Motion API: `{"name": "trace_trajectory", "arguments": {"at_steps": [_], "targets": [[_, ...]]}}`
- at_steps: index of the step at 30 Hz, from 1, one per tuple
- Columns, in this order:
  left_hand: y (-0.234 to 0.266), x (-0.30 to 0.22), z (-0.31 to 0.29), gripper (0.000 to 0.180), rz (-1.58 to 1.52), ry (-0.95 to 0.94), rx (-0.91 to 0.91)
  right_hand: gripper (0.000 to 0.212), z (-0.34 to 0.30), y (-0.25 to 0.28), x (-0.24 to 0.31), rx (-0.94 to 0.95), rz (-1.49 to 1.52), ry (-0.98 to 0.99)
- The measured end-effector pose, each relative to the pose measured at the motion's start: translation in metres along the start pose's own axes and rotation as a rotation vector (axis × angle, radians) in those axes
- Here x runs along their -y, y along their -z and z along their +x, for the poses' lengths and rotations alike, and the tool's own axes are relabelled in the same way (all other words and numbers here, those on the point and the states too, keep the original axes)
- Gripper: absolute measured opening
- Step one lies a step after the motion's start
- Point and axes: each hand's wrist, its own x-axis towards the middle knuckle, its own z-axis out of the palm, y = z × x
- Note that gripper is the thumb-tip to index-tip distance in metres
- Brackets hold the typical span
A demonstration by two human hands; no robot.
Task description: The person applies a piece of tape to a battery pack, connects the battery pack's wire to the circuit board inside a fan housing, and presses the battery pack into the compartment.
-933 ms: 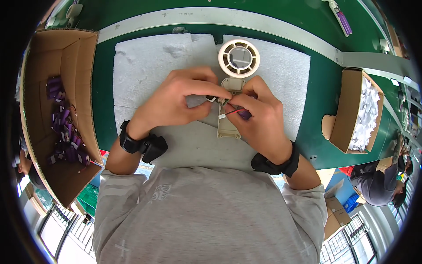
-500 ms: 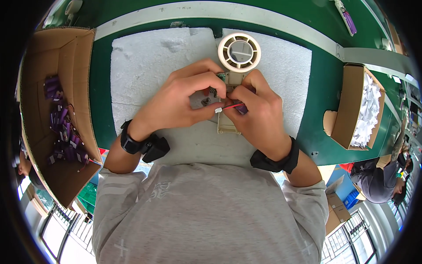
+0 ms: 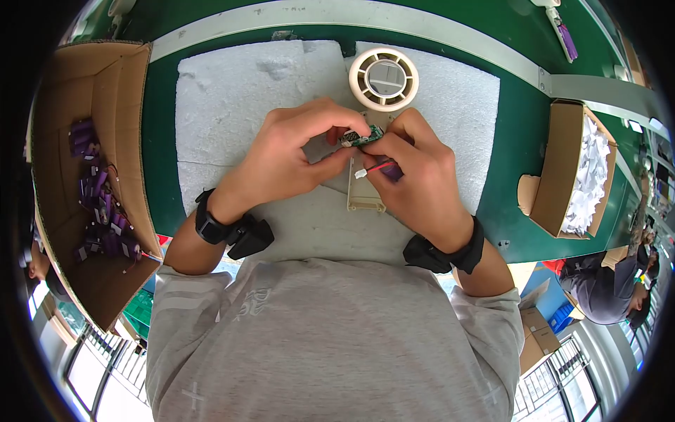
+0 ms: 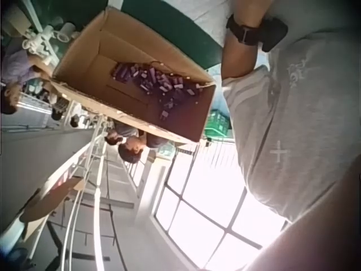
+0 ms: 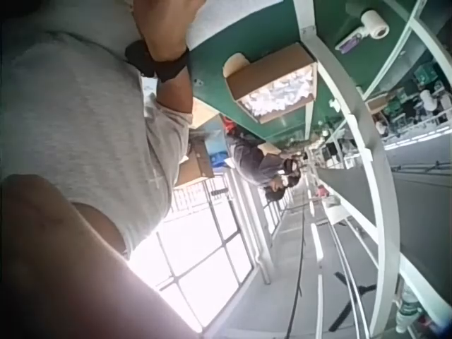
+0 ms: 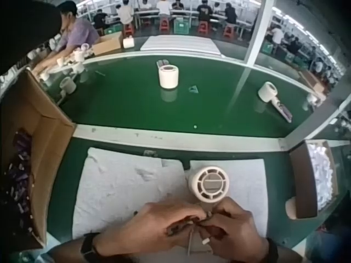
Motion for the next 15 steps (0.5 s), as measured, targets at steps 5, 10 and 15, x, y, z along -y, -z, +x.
{"name": "trace_trajectory", "arguments": {"at_steps": [5,10,15], "targets": [[-0.003,0.003,-0.001,0.033,0.009,-0.083,-0.030,0.022,0.002,0.015,0.004,0.004,0.071,-0.060],[-0.007,-0.001,-0.002,0.037,-0.047,0.006,-0.068,0.027,0.002,0.007,0.000,-0.107,0.051,0.038],[-0.013,-0.001,-0.002,0.039,-0.035,0.100,-0.121,0.026,0.001,0.009,-0.002,-0.106,0.021,0.026]]}}
